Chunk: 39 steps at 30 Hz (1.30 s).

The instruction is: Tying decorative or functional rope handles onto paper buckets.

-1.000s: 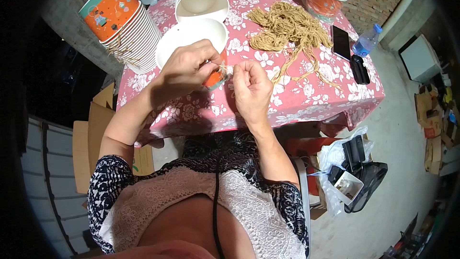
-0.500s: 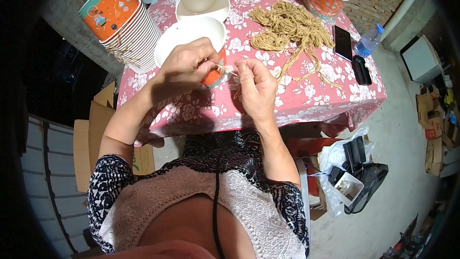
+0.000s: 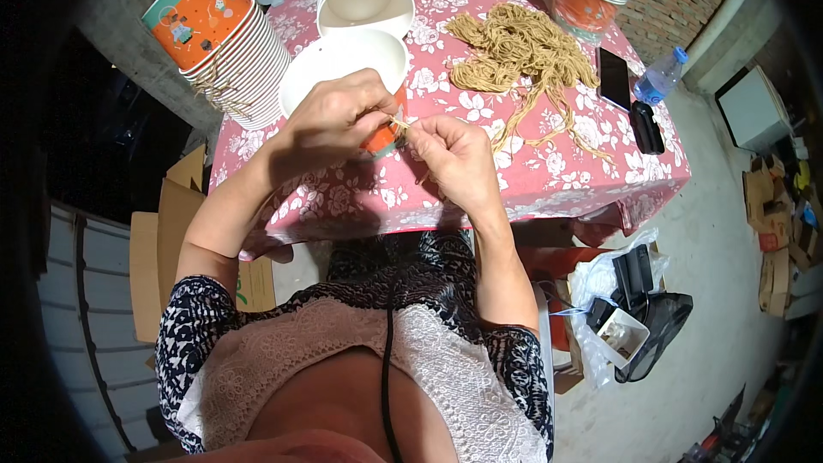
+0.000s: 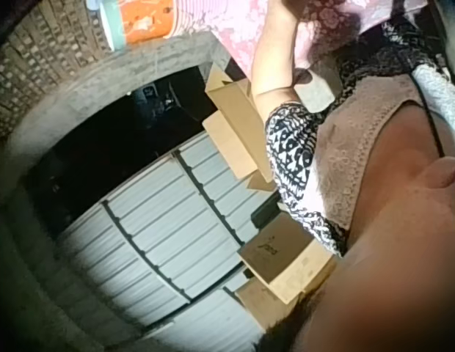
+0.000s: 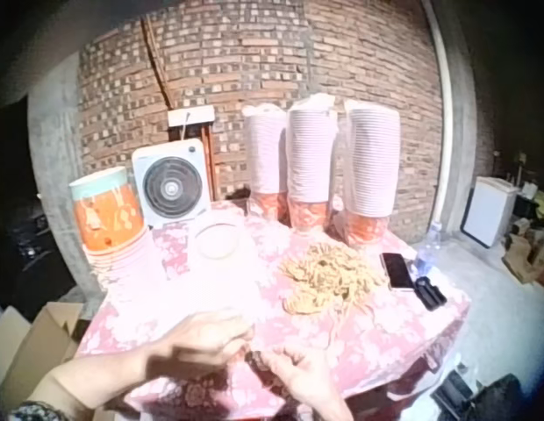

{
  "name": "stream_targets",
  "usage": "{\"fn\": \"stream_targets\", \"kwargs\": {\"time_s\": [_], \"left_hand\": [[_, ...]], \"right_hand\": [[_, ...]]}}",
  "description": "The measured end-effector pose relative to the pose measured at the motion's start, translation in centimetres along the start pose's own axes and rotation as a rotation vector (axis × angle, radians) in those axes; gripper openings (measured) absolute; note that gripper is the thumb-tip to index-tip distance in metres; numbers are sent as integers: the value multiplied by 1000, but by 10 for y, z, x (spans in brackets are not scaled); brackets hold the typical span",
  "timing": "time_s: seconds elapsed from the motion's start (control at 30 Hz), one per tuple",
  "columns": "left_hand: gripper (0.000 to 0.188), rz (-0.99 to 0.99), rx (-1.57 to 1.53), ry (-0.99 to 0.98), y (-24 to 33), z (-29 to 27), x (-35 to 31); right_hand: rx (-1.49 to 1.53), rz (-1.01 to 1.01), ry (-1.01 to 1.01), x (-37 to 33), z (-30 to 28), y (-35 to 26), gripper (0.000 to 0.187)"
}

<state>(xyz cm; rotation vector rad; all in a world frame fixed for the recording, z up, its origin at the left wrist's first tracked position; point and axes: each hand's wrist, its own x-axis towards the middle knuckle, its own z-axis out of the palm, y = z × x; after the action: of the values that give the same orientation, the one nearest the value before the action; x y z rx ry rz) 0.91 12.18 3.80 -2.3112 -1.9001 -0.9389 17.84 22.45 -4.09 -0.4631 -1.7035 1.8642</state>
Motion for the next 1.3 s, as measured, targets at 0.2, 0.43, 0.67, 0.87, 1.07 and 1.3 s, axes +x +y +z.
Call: {"fn": "stream_targets", "kwargs": {"time_s": [0.2, 0.43, 0.67, 0.87, 1.07, 1.3], "left_hand": [[6, 18, -7, -9, -1, 1, 1], [5, 27, 2, -5, -1, 1, 0], [4, 99, 26, 27, 2, 1, 1], [4, 55, 100, 23, 5, 1, 0], [33, -364, -382, -125, 8, -43, -2], [40, -201, 335, -107, -52, -85, -46]], "right_hand": [[97, -37, 3, 5, 3, 0, 17], [178, 48, 49, 4, 11, -8, 10], [233, -63, 186, 4, 15, -1, 9], [24, -151, 243, 4, 20, 7, 11], [43, -54, 235, -8, 7, -7, 15], [-365, 43, 108, -36, -29, -18, 14]]}}
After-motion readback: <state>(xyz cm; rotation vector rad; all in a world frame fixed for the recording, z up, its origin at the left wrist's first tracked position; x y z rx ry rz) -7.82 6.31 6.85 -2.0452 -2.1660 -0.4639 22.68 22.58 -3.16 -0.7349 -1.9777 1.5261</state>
